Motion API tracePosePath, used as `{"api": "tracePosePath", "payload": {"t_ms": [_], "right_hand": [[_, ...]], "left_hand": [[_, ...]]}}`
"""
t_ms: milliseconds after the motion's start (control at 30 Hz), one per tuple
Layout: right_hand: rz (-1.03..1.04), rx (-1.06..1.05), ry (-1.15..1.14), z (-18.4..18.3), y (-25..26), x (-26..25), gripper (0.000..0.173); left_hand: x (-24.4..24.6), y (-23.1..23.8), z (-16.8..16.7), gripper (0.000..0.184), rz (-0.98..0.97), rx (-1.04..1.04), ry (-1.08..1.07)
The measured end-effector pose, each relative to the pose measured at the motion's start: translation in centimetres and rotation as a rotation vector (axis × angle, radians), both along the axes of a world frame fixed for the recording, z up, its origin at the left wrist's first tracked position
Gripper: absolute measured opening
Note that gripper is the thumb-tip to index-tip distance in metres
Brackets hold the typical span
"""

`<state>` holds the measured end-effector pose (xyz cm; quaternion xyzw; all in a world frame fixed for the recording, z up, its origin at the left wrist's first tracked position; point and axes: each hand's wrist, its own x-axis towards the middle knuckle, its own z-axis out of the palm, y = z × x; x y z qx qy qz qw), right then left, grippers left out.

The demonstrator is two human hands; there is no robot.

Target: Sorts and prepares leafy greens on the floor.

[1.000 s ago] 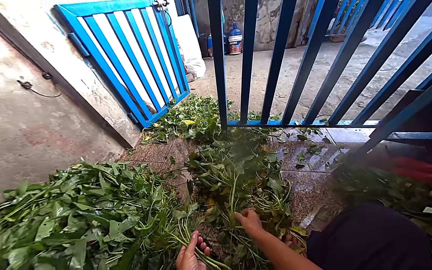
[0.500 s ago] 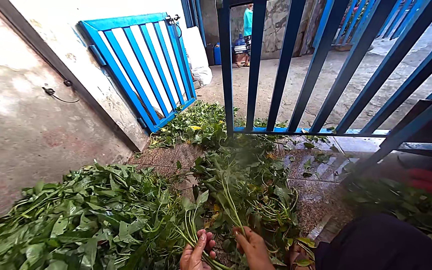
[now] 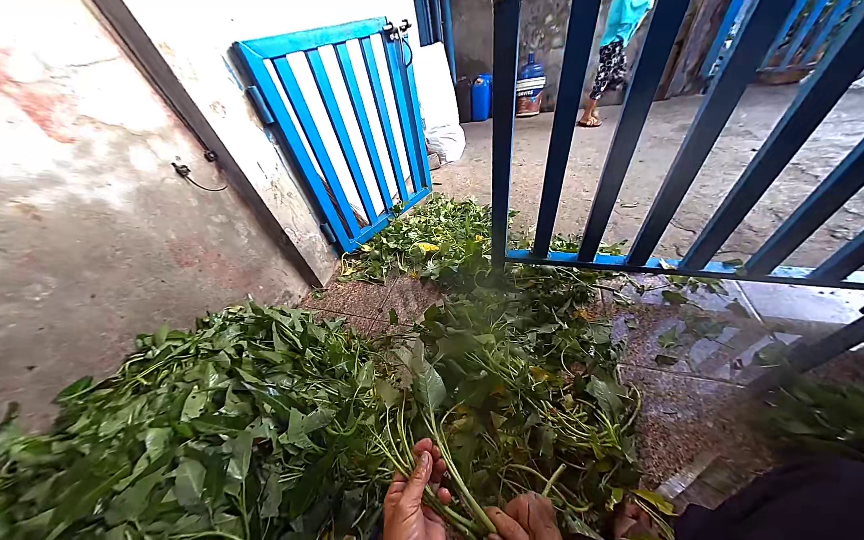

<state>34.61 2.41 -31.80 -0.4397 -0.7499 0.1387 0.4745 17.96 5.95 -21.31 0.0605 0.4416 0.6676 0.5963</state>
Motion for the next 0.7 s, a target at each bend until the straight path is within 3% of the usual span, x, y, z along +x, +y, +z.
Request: {"api": "tracePosePath", "payload": {"t_ms": [200,567,700], "right_hand": [[-0.036,0.100,-0.128,-0.4,0.0,0.1,0.028],[-0.091,0.170,-0.201,-0.8,0.8,1.0,0.026],[-0.099,0.052,-0.215,-0.2,0.8,0.7,0.028]], "left_hand": [[-0.3,0.4,-1.3,0.017,0.052,-0.124,-0.015],[-0.3,0.0,-0.1,0.016,-0.075,0.081,0.048],[-0.7,-0.4,-1.1,0.015,-0.114,0.165,0.074]]}}
